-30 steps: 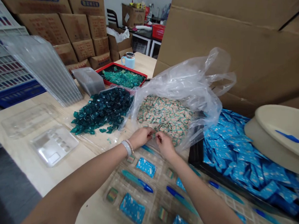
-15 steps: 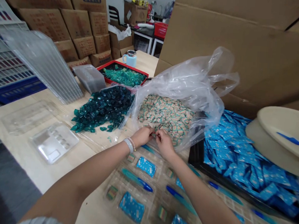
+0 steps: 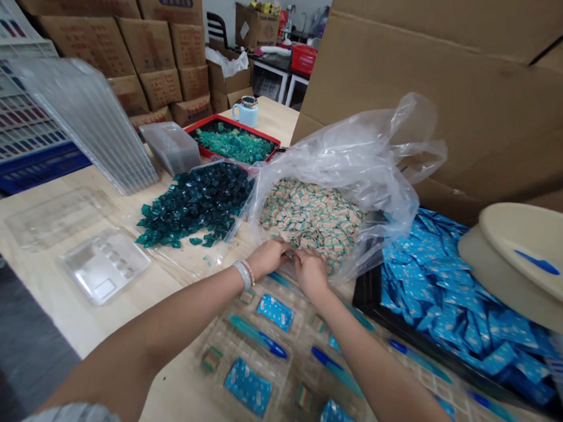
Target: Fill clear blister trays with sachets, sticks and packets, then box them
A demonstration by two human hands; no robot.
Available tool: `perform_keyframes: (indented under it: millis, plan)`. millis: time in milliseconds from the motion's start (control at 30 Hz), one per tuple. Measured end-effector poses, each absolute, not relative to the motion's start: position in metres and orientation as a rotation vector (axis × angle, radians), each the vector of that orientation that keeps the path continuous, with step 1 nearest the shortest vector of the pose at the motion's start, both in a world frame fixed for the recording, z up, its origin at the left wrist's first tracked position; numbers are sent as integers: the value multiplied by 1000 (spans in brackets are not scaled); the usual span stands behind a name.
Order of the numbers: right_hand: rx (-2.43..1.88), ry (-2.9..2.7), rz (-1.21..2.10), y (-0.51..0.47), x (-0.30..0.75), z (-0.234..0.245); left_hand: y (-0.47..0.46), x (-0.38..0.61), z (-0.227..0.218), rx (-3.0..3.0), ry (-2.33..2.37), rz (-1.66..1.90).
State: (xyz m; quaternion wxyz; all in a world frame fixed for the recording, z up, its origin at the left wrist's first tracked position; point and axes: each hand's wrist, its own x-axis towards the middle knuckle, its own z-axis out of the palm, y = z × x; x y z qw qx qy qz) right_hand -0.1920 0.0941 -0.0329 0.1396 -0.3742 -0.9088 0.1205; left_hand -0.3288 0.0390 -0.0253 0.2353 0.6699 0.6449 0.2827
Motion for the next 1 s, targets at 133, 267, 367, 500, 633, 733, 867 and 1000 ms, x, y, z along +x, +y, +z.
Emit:
perform_keyframes:
  millis: [133, 267, 367, 500, 633, 733, 867, 1000]
  plan:
    - [-959, -2639, 417, 98, -188, -35, 38, -330, -25, 1864, 1768, 799]
    - [-997, -2650, 413, 99, -187, -35, 36, -328, -25, 1873, 1730, 784]
    - [-1014, -2629, 432, 99, -188, -35, 37, -328, -23, 1825, 1732, 779]
    - [-994, -2489, 696, 106, -189, -40, 44, -333, -19, 1713, 1701, 747]
    - [-1007, -2299, 1046, 112, -189, -46, 51, -340, -14, 1574, 1548, 732]
    - [-1009, -2224, 1199, 114, -188, -46, 51, -340, -13, 1415, 1440, 780]
    - [-1026, -2160, 1279, 114, -186, -42, 51, -334, -16, 1075, 1369, 849]
    - [-1043, -2022, 1365, 114, -188, -40, 54, -328, -16, 912, 1333, 902]
